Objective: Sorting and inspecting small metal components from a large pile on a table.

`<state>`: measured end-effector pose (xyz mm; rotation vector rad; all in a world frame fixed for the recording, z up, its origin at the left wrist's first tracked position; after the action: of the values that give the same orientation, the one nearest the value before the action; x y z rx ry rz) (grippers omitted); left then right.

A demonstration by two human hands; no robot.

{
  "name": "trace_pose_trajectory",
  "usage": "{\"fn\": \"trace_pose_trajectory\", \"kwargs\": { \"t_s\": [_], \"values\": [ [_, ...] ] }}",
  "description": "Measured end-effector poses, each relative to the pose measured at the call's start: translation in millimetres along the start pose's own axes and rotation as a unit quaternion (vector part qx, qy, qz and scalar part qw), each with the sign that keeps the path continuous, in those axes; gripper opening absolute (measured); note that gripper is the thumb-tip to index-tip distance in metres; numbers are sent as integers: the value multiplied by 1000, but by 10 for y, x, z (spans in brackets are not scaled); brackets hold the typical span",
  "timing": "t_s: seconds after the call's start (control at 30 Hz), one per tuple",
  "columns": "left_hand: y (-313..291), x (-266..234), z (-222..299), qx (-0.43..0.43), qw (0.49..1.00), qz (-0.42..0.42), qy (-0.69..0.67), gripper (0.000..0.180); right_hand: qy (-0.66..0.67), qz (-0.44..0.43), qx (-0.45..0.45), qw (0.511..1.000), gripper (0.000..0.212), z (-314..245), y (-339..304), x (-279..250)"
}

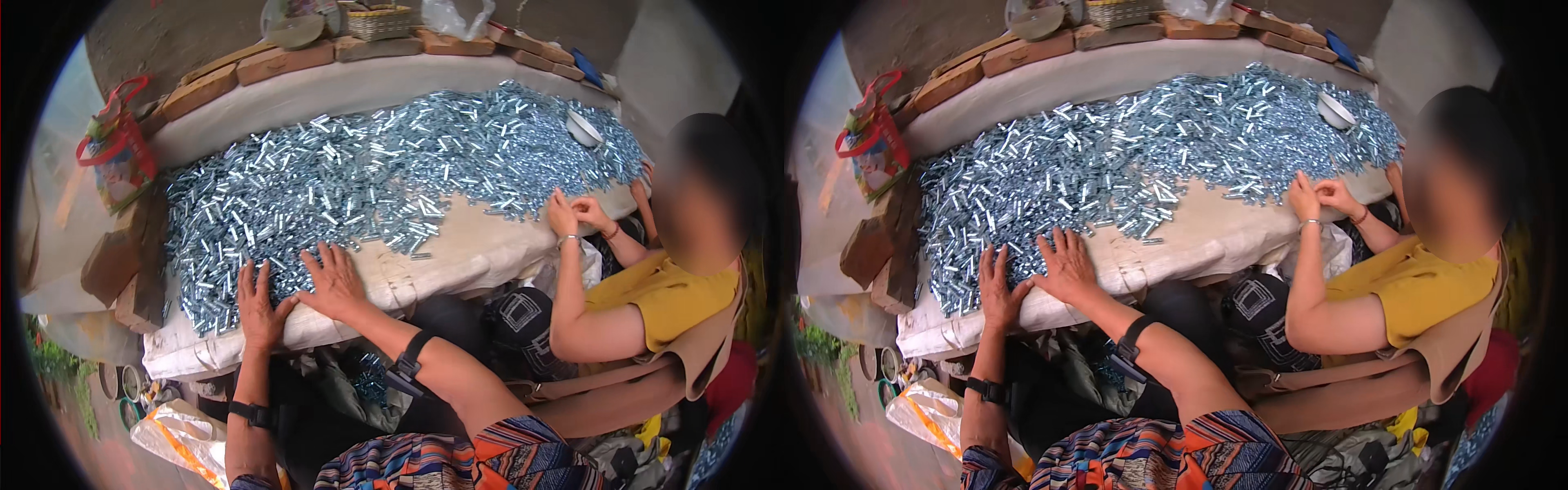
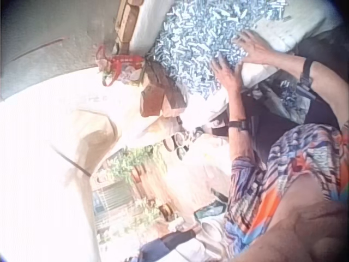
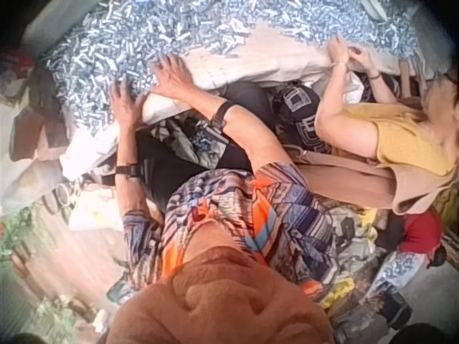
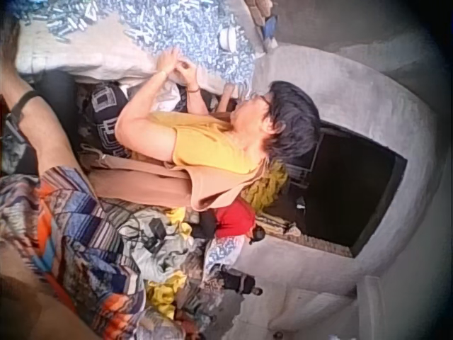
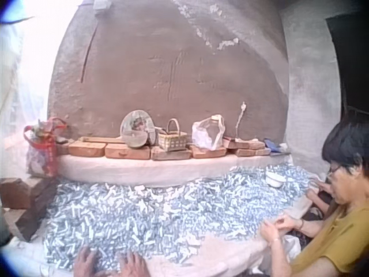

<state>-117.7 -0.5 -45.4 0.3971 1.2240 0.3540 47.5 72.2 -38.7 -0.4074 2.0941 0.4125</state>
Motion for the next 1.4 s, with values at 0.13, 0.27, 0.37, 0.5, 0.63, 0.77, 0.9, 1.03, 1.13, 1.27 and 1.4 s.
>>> {"fn": "trace_pose_trajectory", "kwargs": {
  "t_s": [0.13,0.27,0.37,0.5,0.63,0.77,0.9,1.03,1.13,1.27,1.4],
  "values": [
    [35,30,53,16,1000,12,-3,82,7,-12,7,1000,78,58,-2,-53],
    [0,21,2,12,1000,14,-2,82,12,-9,1,1000,80,12,-10,-27],
    [10,45,53,16,1000,12,-6,83,19,-8,5,1000,81,70,-17,-9],
    [12,52,20,29,999,8,11,81,27,-8,0,1000,81,53,-7,-47],
    [-1,41,-4,23,999,4,27,81,35,-25,3,999,82,26,-12,-36],
    [13,50,27,33,999,8,12,82,45,16,-4,999,83,89,-7,28],
    [18,34,24,28,999,6,23,81,50,15,-3,999,82,68,-1,14],
    [17,26,34,19,999,-7,26,81,40,1,3,999,80,63,-4,-9],
    [25,29,38,24,1000,2,19,81,34,-1,3,999,81,54,-5,-4],
    [5,20,25,25,1000,7,17,81,33,5,-2,999,81,55,-9,8],
    [-1,3,27,23,1000,9,16,81,30,-6,0,1000,80,27,-5,-11]
  ]
}}
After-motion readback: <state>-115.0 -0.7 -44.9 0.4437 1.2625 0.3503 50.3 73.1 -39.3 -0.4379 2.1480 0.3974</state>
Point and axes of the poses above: each hand's wrist, its own y-axis towards the middle knuckle, its own x-axis out of the palm, z = x × y, the point moved 2 cm from there along y, towards the middle knuckle, and after that the axes turned 7 degrees about x, right-handed, at the moved point
